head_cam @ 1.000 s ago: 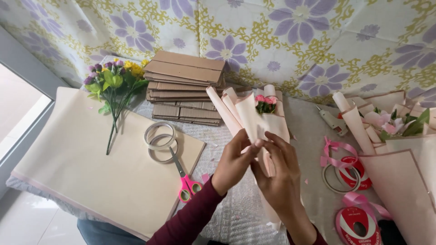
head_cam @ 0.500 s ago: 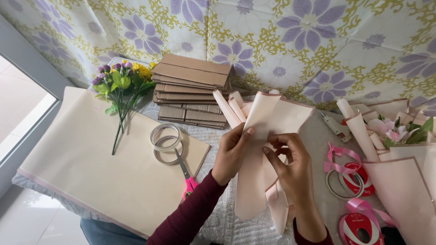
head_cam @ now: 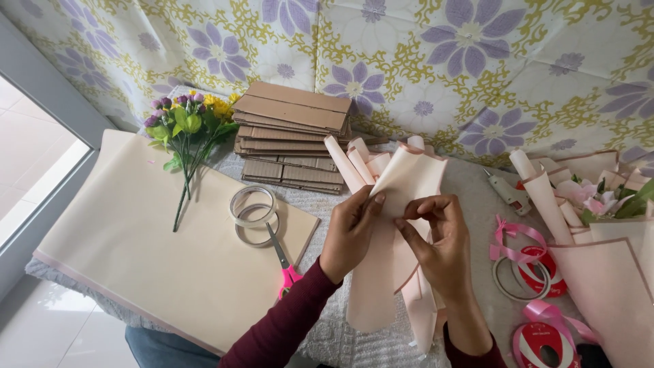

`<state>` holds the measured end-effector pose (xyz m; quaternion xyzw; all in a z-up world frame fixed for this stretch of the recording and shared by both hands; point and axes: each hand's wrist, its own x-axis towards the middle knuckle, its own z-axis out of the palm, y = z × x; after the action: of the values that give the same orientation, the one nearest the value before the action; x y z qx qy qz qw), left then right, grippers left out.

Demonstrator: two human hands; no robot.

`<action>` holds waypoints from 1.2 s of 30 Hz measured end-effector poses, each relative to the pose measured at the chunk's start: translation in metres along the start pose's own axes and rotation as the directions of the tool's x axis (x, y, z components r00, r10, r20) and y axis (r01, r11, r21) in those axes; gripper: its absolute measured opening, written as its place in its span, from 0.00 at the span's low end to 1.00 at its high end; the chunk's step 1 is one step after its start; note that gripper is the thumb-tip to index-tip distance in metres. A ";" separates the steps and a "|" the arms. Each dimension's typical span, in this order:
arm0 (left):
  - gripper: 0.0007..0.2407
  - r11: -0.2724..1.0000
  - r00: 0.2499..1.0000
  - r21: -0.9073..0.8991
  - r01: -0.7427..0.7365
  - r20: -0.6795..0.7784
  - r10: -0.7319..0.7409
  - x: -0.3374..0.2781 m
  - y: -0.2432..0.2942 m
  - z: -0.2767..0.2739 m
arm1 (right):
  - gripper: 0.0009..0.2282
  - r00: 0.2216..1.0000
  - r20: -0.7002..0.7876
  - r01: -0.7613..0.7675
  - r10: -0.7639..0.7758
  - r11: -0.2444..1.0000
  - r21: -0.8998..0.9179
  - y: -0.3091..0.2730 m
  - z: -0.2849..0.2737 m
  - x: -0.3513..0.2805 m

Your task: Wrapping a bouquet of pink roses with decorative paper and securing it with tape.

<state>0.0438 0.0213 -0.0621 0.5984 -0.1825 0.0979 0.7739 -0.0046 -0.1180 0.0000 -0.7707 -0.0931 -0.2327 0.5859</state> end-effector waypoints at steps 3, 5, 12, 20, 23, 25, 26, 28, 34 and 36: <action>0.09 0.994 1.000 0.104 -0.028 -0.011 0.030 -0.005 0.035 0.002 | 0.15 0.999 -0.020 0.049 -0.050 0.998 -0.033 0.004 0.001 -0.004; 0.09 0.993 0.999 0.113 -0.027 -0.022 0.030 -0.007 0.036 0.004 | 0.15 0.996 -0.035 0.078 -0.080 0.996 -0.050 0.003 0.002 -0.006; 0.10 0.999 1.000 0.024 0.022 -0.015 -0.021 -0.007 0.010 -0.004 | 0.15 0.994 -0.010 0.109 -0.109 0.991 0.072 -0.001 0.002 -0.002; 0.07 0.998 0.999 0.034 0.050 -0.013 -0.050 0.002 0.026 -0.001 | 0.11 0.971 0.085 0.237 -0.223 0.945 -0.225 0.013 -0.003 -0.002; 0.12 0.989 0.999 0.145 0.032 -0.011 -0.031 0.006 0.051 0.003 | 0.07 0.969 0.145 0.228 -0.199 0.946 -0.231 0.019 -0.003 -0.001; 0.10 0.986 1.000 0.168 -0.001 0.013 -0.001 0.010 0.049 0.004 | 0.07 0.970 0.127 0.235 -0.209 0.942 -0.240 0.013 -0.003 0.006; 0.12 0.985 1.000 0.170 0.001 0.001 -0.001 0.013 0.045 0.003 | 0.06 0.975 0.132 0.214 -0.179 0.918 -0.333 0.007 -0.003 0.011; 0.13 0.984 0.999 0.175 0.027 -0.022 -0.024 0.007 0.043 0.002 | 0.08 0.982 0.142 0.176 -0.128 0.890 -0.420 -0.001 0.000 0.008; 0.15 0.990 1.000 0.137 0.025 -0.020 -0.022 0.009 0.047 0.001 | 0.03 0.971 0.048 0.231 -0.235 0.866 -0.443 0.003 0.012 0.007; 0.14 0.990 0.999 0.144 0.016 -0.040 -0.010 0.012 0.043 0.001 | 0.08 0.955 0.039 0.283 -0.293 0.866 -0.412 0.004 0.014 0.009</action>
<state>0.0387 0.0313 -0.0188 0.6519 -0.1557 0.1175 0.7328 0.0080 -0.1067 -0.0019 -0.8515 -0.1484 -0.3411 0.3695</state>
